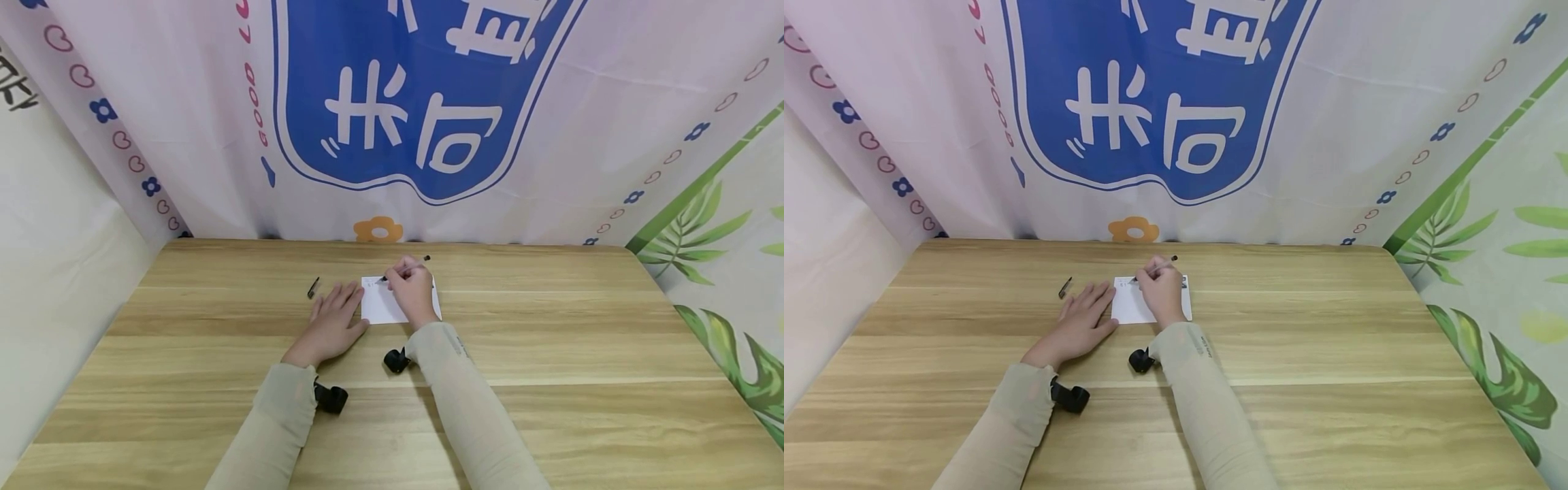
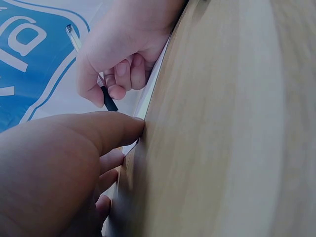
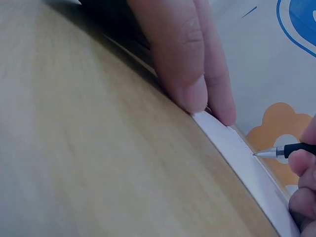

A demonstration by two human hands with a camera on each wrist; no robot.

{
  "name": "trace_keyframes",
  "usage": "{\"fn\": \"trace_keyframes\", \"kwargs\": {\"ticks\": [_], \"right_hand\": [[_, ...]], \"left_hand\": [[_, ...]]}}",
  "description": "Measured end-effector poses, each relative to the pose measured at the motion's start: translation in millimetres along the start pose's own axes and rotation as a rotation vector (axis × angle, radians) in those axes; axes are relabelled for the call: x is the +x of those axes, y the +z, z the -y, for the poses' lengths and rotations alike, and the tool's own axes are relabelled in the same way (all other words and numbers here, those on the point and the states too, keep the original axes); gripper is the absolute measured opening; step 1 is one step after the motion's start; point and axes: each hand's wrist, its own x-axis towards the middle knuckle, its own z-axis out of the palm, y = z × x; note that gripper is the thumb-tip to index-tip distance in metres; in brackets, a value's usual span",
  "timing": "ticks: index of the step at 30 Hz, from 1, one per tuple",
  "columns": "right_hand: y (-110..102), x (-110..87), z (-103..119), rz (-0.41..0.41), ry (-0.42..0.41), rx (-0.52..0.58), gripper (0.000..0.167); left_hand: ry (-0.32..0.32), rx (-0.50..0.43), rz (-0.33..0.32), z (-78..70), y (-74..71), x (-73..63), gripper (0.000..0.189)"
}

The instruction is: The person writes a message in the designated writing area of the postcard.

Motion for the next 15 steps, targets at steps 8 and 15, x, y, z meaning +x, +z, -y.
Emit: {"fn": "trace_keyframes", "kwargs": {"ticks": [8, 15], "right_hand": [[-0.3, 1.1, -2.2, -0.007, -0.019, 0.016, 0.018], [0.3, 2.1, -3.9, 0.006, -0.022, 0.026, 0.016]], "left_hand": [[0.004, -0.012, -0.002, -2.6, -1.4, -1.1, 0.067], [0.002, -0.012, 0.002, -2.2, -1.3, -1.1, 0.067]]}}
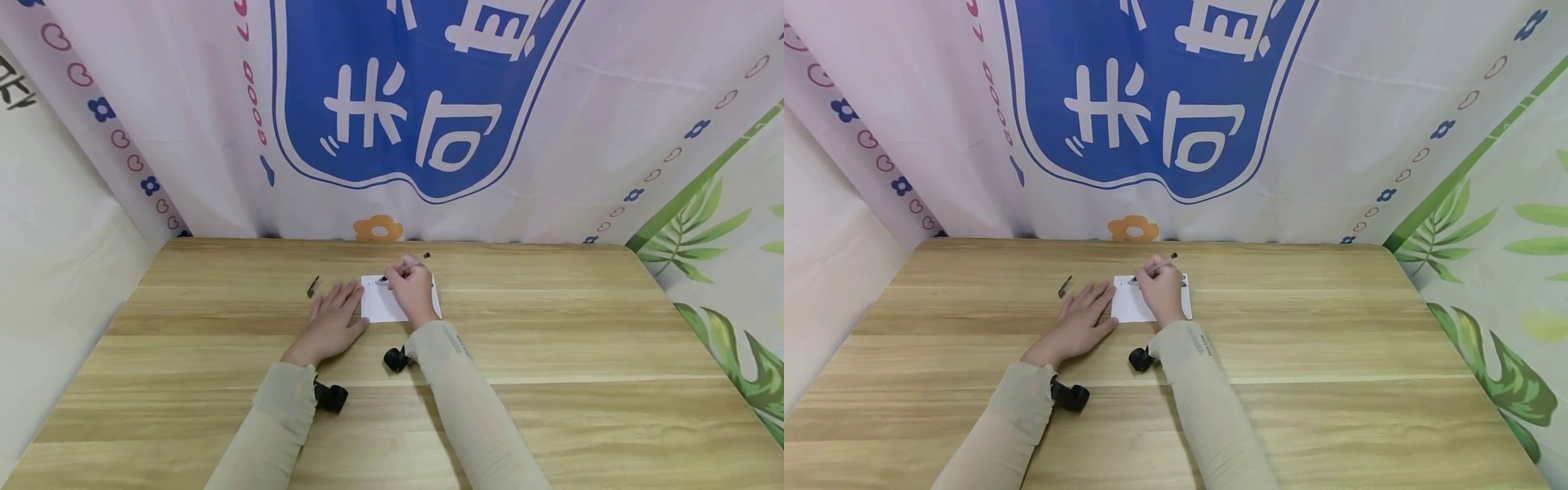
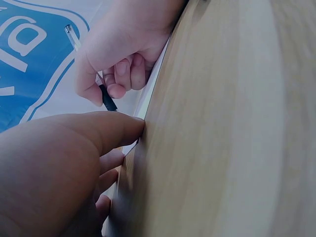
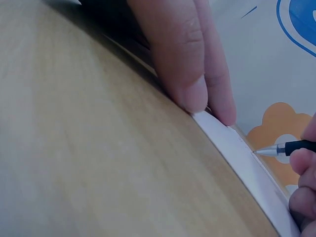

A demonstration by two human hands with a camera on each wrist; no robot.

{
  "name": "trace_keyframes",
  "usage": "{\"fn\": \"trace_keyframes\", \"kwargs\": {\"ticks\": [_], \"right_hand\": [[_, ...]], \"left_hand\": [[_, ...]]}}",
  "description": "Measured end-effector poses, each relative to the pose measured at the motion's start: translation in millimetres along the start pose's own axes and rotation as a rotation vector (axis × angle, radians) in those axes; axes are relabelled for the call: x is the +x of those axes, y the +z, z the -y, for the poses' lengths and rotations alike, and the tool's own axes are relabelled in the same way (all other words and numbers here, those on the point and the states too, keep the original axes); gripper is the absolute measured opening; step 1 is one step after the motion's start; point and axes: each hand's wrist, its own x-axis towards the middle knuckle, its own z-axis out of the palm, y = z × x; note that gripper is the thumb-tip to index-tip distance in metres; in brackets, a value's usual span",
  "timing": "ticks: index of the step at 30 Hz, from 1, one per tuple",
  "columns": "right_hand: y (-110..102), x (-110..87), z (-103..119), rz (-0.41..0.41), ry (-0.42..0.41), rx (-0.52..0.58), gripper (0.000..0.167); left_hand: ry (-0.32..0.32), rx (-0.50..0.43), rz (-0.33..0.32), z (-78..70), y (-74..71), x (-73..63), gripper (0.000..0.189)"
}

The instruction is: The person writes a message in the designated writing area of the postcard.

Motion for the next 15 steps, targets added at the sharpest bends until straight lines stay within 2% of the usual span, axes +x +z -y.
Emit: {"fn": "trace_keyframes", "kwargs": {"ticks": [15], "right_hand": [[-0.4, 0.3, 0.1, 0.018, -0.01, -0.024, 0.018]], "left_hand": [[0.001, 0.01, 0.006, 0.3, -0.4, 1.0, 0.068]]}}
